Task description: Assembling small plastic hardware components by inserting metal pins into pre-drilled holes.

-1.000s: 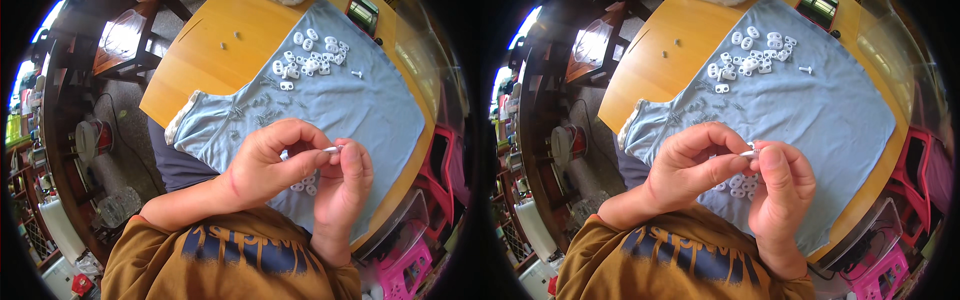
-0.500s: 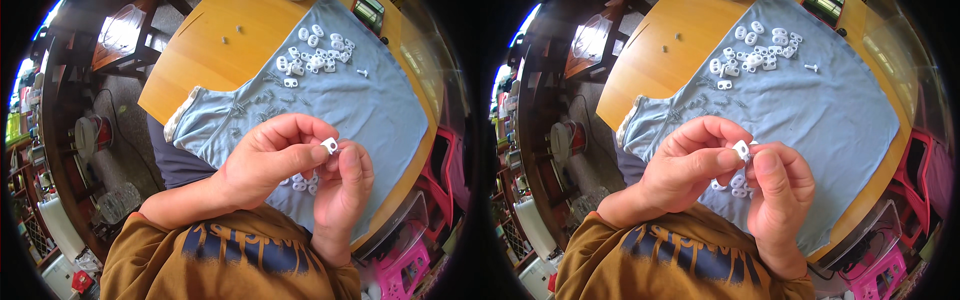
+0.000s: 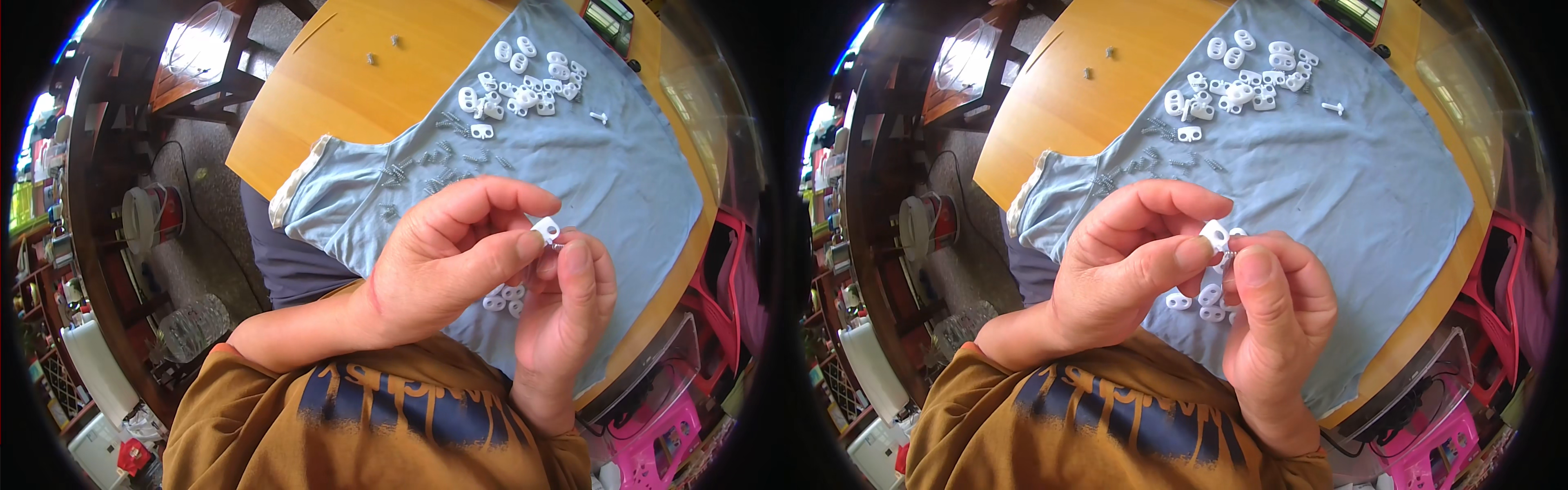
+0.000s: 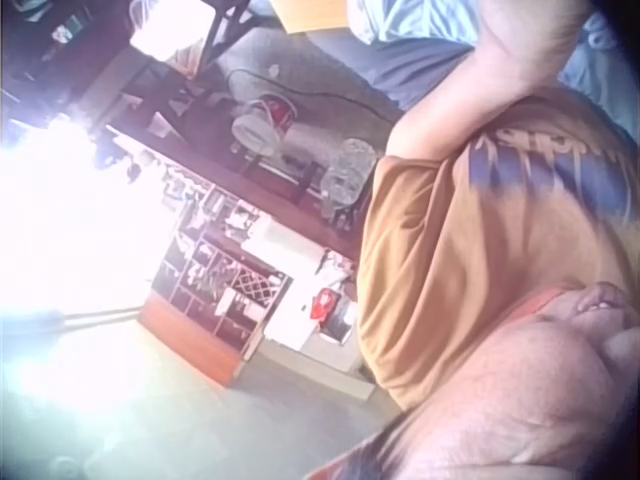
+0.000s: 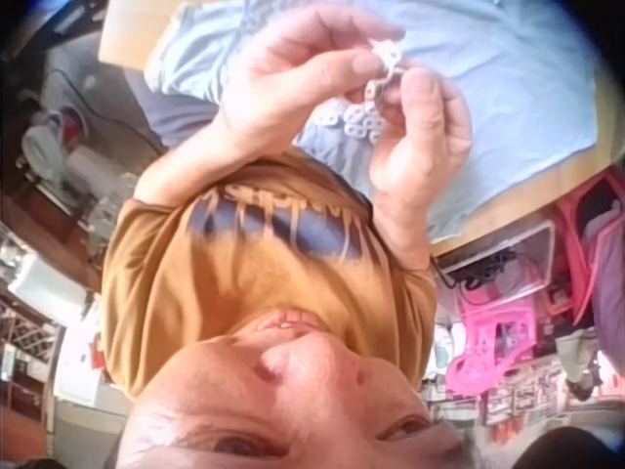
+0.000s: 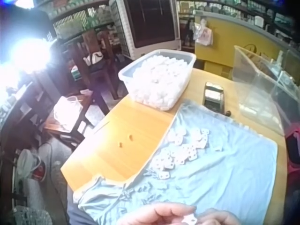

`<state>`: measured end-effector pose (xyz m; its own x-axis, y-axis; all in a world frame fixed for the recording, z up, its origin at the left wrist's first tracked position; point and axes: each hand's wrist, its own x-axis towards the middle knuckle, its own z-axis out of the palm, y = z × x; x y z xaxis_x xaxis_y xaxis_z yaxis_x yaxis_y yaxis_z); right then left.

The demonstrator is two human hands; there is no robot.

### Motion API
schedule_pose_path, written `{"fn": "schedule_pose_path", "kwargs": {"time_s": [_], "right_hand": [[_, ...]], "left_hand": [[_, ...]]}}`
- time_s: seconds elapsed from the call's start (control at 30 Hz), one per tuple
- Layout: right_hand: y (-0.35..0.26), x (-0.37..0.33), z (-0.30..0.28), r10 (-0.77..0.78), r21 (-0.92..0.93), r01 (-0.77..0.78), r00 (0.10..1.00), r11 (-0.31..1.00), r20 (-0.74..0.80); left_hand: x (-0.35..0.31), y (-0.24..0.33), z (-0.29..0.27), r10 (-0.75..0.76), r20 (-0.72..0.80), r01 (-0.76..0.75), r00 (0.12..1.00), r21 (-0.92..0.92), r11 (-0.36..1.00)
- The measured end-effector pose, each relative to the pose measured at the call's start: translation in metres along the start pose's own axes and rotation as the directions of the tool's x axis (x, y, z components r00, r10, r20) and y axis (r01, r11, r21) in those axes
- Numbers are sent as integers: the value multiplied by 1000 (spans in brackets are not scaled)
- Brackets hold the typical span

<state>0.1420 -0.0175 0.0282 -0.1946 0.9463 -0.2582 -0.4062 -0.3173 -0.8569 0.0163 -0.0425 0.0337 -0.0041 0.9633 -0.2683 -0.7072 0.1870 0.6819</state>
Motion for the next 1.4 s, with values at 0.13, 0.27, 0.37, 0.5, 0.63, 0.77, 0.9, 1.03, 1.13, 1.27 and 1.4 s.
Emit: {"fn": "schedule_pose_path", "kwargs": {"time_s": [0.13, 0.27, 0.37, 0.5, 0.63, 0.77, 0.9, 1.03, 1.13, 1.27, 1.4], "right_hand": [[1, 1, 1, -29, -22, 29, 999, 999, -21], [1, 0, 3, -57, -47, 55, 998, 997, -30], [1, 0, 2, -78, -162, 74, 997, 984, -19], [1, 1, 1, -68, -155, 67, 998, 986, -1], [3, 1, 0, -61, -160, 58, 998, 985, -9], [1, 0, 3, -43, -226, 33, 998, 973, -40], [3, 0, 0, -117, -261, 113, 993, 959, 2], [3, 1, 0, -99, -238, 96, 995, 967, 2], [3, 0, 1, -94, -252, 90, 996, 963, -6], [2, 0, 1, -105, -291, 101, 994, 951, 2], [3, -1, 3, -220, -412, 205, 975, 888, 11]], "left_hand": [[0, 2, 1, 19, 15, -21, 1000, 110, 994], [0, 0, 0, 24, 14, -25, 1000, 122, 992], [0, 0, 1, 20, -9, -19, 1000, 74, 997], [0, -2, 0, 36, -6, -36, 999, 53, 998], [1, -4, -1, 40, -17, -39, 999, 63, 997], [1, -7, -1, 55, -24, -54, 998, 24, 998], [0, -5, 0, 52, -44, -50, 998, 46, 998], [0, -6, -2, 38, -28, -37, 999, 14, 999], [0, -7, -3, 38, -36, -38, 999, 3, 999], [1, -7, -4, 37, -52, -34, 998, 55, 998], [0, -7, -7, 92, -17, -88, 996, 173, 981]]}}
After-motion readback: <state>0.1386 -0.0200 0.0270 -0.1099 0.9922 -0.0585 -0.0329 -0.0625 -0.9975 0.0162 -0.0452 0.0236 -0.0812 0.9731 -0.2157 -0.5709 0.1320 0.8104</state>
